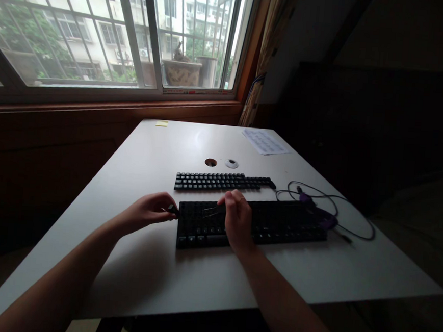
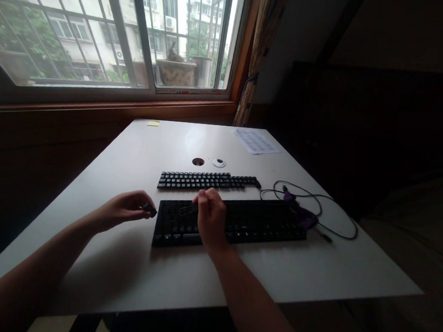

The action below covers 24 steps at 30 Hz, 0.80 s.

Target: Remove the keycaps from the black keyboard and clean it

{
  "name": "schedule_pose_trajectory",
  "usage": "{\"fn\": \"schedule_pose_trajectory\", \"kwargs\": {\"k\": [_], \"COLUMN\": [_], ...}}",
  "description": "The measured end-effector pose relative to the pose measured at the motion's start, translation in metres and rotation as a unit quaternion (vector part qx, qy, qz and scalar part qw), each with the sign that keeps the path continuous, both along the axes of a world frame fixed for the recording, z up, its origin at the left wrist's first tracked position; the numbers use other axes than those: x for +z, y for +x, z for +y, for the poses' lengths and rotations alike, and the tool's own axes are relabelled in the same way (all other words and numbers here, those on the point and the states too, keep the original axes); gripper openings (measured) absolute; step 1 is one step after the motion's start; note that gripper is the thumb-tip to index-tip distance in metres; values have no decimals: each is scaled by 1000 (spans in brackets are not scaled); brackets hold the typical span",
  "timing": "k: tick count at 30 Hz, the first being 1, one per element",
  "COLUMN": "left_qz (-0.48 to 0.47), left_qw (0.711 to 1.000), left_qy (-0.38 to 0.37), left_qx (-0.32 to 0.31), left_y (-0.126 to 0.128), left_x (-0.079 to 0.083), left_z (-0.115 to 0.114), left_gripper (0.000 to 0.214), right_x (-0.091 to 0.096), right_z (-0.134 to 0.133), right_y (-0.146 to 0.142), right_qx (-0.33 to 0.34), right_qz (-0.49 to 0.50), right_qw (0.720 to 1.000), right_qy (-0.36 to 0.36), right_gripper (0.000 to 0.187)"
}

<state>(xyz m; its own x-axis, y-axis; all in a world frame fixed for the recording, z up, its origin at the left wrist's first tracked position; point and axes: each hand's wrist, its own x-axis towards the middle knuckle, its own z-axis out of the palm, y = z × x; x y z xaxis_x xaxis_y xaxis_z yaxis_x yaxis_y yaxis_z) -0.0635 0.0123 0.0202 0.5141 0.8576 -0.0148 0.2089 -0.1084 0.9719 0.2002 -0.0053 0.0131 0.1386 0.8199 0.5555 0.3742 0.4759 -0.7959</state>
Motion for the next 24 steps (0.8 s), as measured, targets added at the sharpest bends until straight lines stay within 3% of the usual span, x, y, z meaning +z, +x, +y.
{"fn": "schedule_pose_trajectory", "kwargs": {"k": [6, 13, 24], "left_qz": [-96, -152, -146], "left_qw": [994, 985, 986], "left_qy": [-36, -22, -20], "left_qx": [42, 76, 84], "left_y": [12, 20, 27], "left_x": [-8, -15, -22], "left_z": [-2, -6, -10], "left_gripper": [27, 27, 27], "right_x": [-4, -13, -13], "right_z": [0, 0, -2], "right_y": [-3, -9, -12], "right_qx": [61, 180, 186], "right_qz": [-73, -156, -189], "right_qw": [992, 969, 962], "right_qy": [78, 73, 64], "right_gripper": [27, 15, 20]}}
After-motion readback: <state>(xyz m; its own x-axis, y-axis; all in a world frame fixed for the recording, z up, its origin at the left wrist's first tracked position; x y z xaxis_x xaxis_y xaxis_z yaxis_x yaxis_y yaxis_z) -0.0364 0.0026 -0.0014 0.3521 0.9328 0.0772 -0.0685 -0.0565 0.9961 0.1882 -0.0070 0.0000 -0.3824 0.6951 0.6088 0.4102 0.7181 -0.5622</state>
